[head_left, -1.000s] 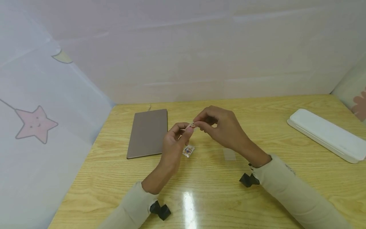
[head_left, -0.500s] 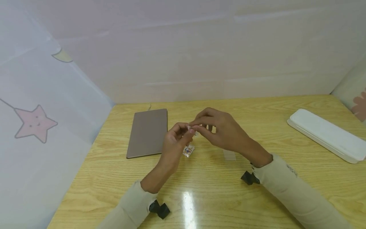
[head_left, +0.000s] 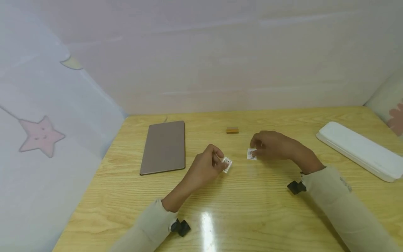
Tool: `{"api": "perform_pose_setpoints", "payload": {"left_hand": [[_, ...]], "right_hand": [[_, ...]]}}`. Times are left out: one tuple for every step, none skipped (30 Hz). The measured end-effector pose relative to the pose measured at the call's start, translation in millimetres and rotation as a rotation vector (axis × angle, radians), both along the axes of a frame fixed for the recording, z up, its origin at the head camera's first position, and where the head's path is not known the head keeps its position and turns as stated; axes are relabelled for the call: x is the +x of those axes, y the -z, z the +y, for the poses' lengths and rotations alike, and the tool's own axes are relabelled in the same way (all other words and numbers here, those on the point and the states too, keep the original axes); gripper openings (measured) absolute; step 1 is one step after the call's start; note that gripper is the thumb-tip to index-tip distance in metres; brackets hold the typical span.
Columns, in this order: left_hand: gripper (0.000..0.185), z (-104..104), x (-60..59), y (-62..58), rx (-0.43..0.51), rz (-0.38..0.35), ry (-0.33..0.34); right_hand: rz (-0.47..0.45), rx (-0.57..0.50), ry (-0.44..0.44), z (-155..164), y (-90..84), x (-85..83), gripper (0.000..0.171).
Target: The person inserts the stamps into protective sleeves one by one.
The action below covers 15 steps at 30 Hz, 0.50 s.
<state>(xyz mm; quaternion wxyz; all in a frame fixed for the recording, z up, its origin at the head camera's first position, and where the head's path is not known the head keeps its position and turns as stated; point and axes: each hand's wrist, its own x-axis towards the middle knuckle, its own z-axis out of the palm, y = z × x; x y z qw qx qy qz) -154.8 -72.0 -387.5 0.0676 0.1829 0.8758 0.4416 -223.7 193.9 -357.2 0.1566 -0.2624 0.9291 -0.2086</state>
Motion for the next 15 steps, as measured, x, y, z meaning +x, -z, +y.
{"api": "perform_pose_setpoints", "payload": {"left_hand": [[0.026, 0.1, 0.3, 0.4, -0.041, 0.006, 0.005], [0.026, 0.0, 0.7, 0.8, -0.089, 0.019, 0.003], [0.026, -0.3, 0.8, 1.8, -0.146, 0.045, 0.003], [0.027, -0.5, 1.2, 2.6, -0.209, 0.08, 0.002], [0.027, -0.5, 1.5, 3.5, -0.274, 0.126, -0.004], [0.028, -0.2, 2.0, 4.4, -0.332, 0.177, -0.01], [0.027, 0.7, 2.4, 4.9, -0.379, 0.232, -0.012], [0.027, 2.4, 3.2, 5.1, -0.412, 0.276, -0.011], [0.027, 5.0, 3.9, 4.8, -0.435, 0.319, 0.0], [0.026, 8.4, 5.0, 3.9, -0.443, 0.351, 0.013], [0.024, 12.8, 6.2, 2.6, -0.441, 0.371, 0.034], [0.024, 18.1, 7.6, 1.5, -0.441, 0.382, 0.059], [0.025, 24.1, 9.0, 0.4, -0.449, 0.399, 0.088], [0.027, 30.6, 10.2, -0.6, -0.464, 0.417, 0.117], [0.03, 37.0, 11.1, -1.3, -0.488, 0.433, 0.142]], "right_hand": [[-0.001, 0.005, 0.001, 0.6, 5.0, -0.9, 0.028], [0.0, 0.007, 0.004, 0.4, 8.8, -1.5, 0.031], [0.019, 0.015, -0.002, 0.0, 12.1, -2.3, 0.032], [0.032, 0.016, -0.009, -0.8, 14.2, -2.5, 0.031], [0.04, 0.015, -0.012, -1.7, 15.6, -2.6, 0.03], [0.044, 0.013, -0.016, -2.7, 16.2, -2.3, 0.029], [0.043, 0.012, -0.016, -3.6, 16.5, -1.9, 0.027], [0.038, 0.009, -0.016, -4.3, 16.4, -1.5, 0.026], [0.035, 0.01, -0.016, -4.9, 16.2, -1.0, 0.024], [0.02, 0.004, -0.009, -5.5, 15.6, -0.1, 0.023], [0.004, 0.003, 0.001, -5.4, 15.5, 0.6, 0.023], [-0.009, -0.001, 0.011, -5.4, 15.5, 1.5, 0.024], [-0.019, -0.002, 0.021, -5.2, 15.7, 2.3, 0.025], [-0.027, -0.006, 0.03, -5.0, 16.4, 3.0, 0.026], [-0.03, -0.008, 0.038, -4.8, 17.6, 3.8, 0.027]]}}
